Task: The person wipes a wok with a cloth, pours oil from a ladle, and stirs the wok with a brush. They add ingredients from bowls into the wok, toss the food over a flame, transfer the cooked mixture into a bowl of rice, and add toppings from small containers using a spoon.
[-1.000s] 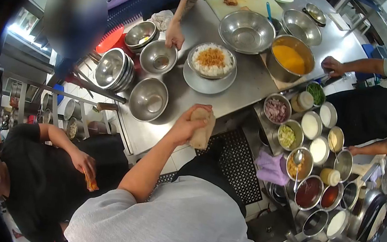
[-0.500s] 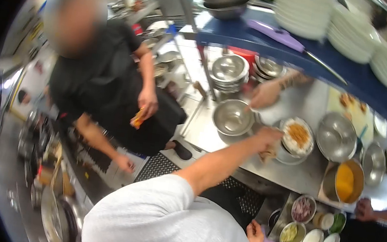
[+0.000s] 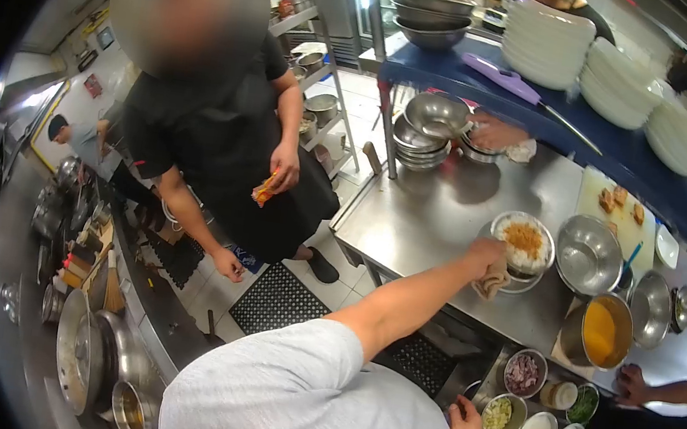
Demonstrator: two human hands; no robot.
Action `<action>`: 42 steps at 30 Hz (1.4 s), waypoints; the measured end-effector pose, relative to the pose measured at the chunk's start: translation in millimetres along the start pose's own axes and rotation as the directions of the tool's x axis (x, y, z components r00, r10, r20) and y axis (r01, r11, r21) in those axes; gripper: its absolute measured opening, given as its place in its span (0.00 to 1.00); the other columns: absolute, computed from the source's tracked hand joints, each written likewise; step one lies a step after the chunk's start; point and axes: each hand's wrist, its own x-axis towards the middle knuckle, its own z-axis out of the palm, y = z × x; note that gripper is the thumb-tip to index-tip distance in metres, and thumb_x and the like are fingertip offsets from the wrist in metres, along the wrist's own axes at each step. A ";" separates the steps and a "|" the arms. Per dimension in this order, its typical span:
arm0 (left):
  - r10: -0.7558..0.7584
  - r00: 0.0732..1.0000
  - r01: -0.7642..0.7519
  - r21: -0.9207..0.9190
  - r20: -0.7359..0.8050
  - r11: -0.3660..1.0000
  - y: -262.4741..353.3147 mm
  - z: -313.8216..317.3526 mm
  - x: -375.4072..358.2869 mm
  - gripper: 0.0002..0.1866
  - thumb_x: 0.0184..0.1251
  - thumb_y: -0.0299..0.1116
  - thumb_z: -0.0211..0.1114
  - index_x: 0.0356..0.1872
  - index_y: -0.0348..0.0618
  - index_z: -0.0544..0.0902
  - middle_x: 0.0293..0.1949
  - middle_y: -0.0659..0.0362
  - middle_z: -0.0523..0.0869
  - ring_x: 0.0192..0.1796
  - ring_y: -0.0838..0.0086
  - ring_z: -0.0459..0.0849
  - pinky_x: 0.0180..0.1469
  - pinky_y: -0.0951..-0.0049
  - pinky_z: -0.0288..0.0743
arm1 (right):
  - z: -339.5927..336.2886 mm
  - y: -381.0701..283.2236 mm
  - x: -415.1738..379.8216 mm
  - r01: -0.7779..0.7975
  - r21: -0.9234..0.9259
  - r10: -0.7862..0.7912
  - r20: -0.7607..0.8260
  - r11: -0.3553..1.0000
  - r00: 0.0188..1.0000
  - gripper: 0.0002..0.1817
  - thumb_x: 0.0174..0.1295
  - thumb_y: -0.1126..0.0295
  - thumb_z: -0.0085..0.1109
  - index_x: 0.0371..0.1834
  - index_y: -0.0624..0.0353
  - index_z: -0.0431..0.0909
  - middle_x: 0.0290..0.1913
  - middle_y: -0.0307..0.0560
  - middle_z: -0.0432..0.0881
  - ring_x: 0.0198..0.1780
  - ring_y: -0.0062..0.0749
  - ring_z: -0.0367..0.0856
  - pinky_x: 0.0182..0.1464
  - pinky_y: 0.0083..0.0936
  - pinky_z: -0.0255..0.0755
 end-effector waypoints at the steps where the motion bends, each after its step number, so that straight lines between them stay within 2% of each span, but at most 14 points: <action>1: 0.005 0.999 -0.004 -0.030 0.035 1.000 11.0 -5.4 -16.6 0.17 0.62 0.35 0.65 0.44 0.30 0.80 0.39 0.48 0.84 0.37 0.63 0.85 0.38 0.61 0.80 | -3.5 -11.8 -9.7 -0.015 0.008 0.016 -0.013 1.000 1.000 0.22 0.67 0.63 0.58 0.60 0.64 0.76 0.42 0.49 0.85 0.42 0.30 0.80 0.48 0.26 0.73; 4: -0.018 0.993 0.046 -0.237 0.118 0.970 46.6 -21.0 -74.8 0.17 0.65 0.38 0.62 0.47 0.33 0.78 0.38 0.51 0.83 0.36 0.63 0.84 0.37 0.59 0.80 | -12.4 -37.5 -22.1 -0.055 0.075 0.056 -0.015 0.996 0.998 0.23 0.66 0.64 0.59 0.62 0.63 0.75 0.49 0.53 0.84 0.50 0.32 0.82 0.54 0.27 0.74; 5: 0.568 0.798 -0.597 0.137 0.202 0.791 -64.3 -41.2 29.4 0.18 0.67 0.40 0.60 0.49 0.36 0.76 0.38 0.52 0.82 0.36 0.64 0.83 0.34 0.58 0.80 | -12.9 -33.7 -20.1 0.011 0.031 -0.011 -0.024 0.999 1.000 0.23 0.67 0.64 0.58 0.62 0.62 0.75 0.49 0.53 0.84 0.50 0.32 0.82 0.55 0.27 0.74; 6: 0.123 0.972 -0.100 -0.120 0.200 0.988 -18.5 -55.9 -17.8 0.19 0.69 0.44 0.59 0.48 0.37 0.77 0.38 0.53 0.82 0.35 0.66 0.83 0.32 0.59 0.79 | -9.8 -32.0 -17.0 0.012 0.047 -0.011 -0.025 0.999 1.000 0.22 0.67 0.63 0.57 0.62 0.61 0.76 0.50 0.53 0.84 0.51 0.34 0.82 0.55 0.29 0.74; 8: -0.099 0.962 0.098 0.016 0.253 0.995 35.7 -76.2 -85.1 0.18 0.70 0.47 0.56 0.47 0.41 0.77 0.34 0.54 0.83 0.34 0.62 0.85 0.36 0.60 0.81 | -11.5 -53.2 -19.5 0.101 0.046 -0.100 -0.035 0.994 0.994 0.24 0.66 0.59 0.56 0.61 0.61 0.76 0.54 0.56 0.83 0.54 0.43 0.83 0.56 0.32 0.74; 10: -0.142 0.911 0.205 -0.126 0.387 0.971 42.1 -85.9 -101.4 0.18 0.69 0.42 0.55 0.48 0.38 0.77 0.36 0.53 0.84 0.36 0.62 0.86 0.40 0.58 0.82 | -15.0 -59.6 -20.4 0.143 0.111 -0.133 -0.087 0.984 0.987 0.24 0.66 0.57 0.55 0.60 0.61 0.76 0.53 0.57 0.83 0.53 0.46 0.83 0.55 0.34 0.75; 16: -0.168 0.953 0.171 0.013 0.251 0.985 21.2 -108.3 -175.1 0.21 0.66 0.36 0.59 0.55 0.34 0.75 0.50 0.50 0.82 0.50 0.61 0.84 0.53 0.62 0.79 | -55.4 -46.2 -26.4 0.124 0.066 -0.088 -0.396 0.990 0.914 0.20 0.65 0.59 0.54 0.57 0.55 0.78 0.45 0.58 0.85 0.46 0.52 0.84 0.50 0.40 0.76; 20: -0.174 0.967 0.162 0.075 0.186 0.984 -21.9 -132.9 -197.8 0.19 0.62 0.33 0.60 0.50 0.31 0.76 0.45 0.51 0.82 0.46 0.64 0.84 0.47 0.65 0.80 | -109.6 2.7 -47.6 -0.088 0.274 0.277 -0.795 0.958 0.540 0.24 0.63 0.58 0.60 0.61 0.54 0.76 0.42 0.57 0.86 0.43 0.45 0.86 0.49 0.39 0.78; 23: -0.256 0.943 0.242 0.089 0.215 0.966 -30.3 -113.5 -221.1 0.19 0.60 0.33 0.61 0.49 0.31 0.77 0.44 0.52 0.83 0.44 0.65 0.84 0.45 0.66 0.80 | -145.5 42.9 -83.9 -0.783 -0.022 0.185 -0.967 0.622 0.174 0.26 0.59 0.57 0.64 0.57 0.60 0.76 0.38 0.56 0.85 0.43 0.49 0.85 0.48 0.40 0.79; 27: -0.247 0.941 0.219 0.141 0.230 0.966 -31.3 -94.0 -238.3 0.18 0.63 0.31 0.62 0.50 0.31 0.76 0.43 0.52 0.83 0.40 0.66 0.85 0.41 0.67 0.81 | -167.2 90.9 -120.8 -0.866 0.078 0.685 -0.649 0.494 0.332 0.33 0.53 0.57 0.67 0.60 0.63 0.72 0.57 0.64 0.79 0.60 0.56 0.77 0.61 0.46 0.71; 32: -0.298 0.900 0.208 0.288 0.318 0.935 -38.9 -94.5 -222.8 0.15 0.62 0.32 0.65 0.46 0.33 0.81 0.39 0.55 0.85 0.39 0.71 0.84 0.38 0.70 0.78 | -150.6 130.2 -140.3 -0.810 0.040 0.584 -0.713 0.585 0.387 0.20 0.53 0.72 0.57 0.51 0.65 0.75 0.50 0.68 0.81 0.54 0.60 0.80 0.56 0.49 0.73; 37: -0.194 0.890 0.082 0.274 0.413 0.958 -36.2 -82.4 -216.2 0.14 0.62 0.32 0.65 0.46 0.35 0.82 0.38 0.57 0.85 0.38 0.74 0.83 0.40 0.72 0.77 | -165.7 106.0 -137.1 -0.706 0.140 0.407 -0.886 0.694 0.224 0.09 0.60 0.73 0.53 0.39 0.66 0.76 0.40 0.65 0.83 0.45 0.60 0.82 0.47 0.47 0.74; 40: -0.197 0.911 0.069 0.338 0.361 0.939 -20.7 -75.5 -220.7 0.15 0.63 0.32 0.67 0.47 0.35 0.80 0.40 0.54 0.85 0.39 0.69 0.84 0.40 0.67 0.80 | -175.0 162.6 -113.6 -0.061 0.222 0.229 -0.900 0.973 0.372 0.10 0.67 0.69 0.53 0.41 0.67 0.77 0.36 0.59 0.83 0.40 0.48 0.82 0.43 0.37 0.74; 42: -0.205 0.918 0.089 0.326 0.339 0.941 -35.2 -86.3 -213.5 0.18 0.63 0.32 0.68 0.51 0.35 0.77 0.41 0.53 0.85 0.38 0.68 0.85 0.39 0.66 0.82 | -162.2 146.7 -109.8 -0.209 0.004 0.078 -0.935 0.978 0.346 0.17 0.70 0.64 0.49 0.49 0.67 0.79 0.42 0.60 0.84 0.42 0.51 0.83 0.45 0.37 0.75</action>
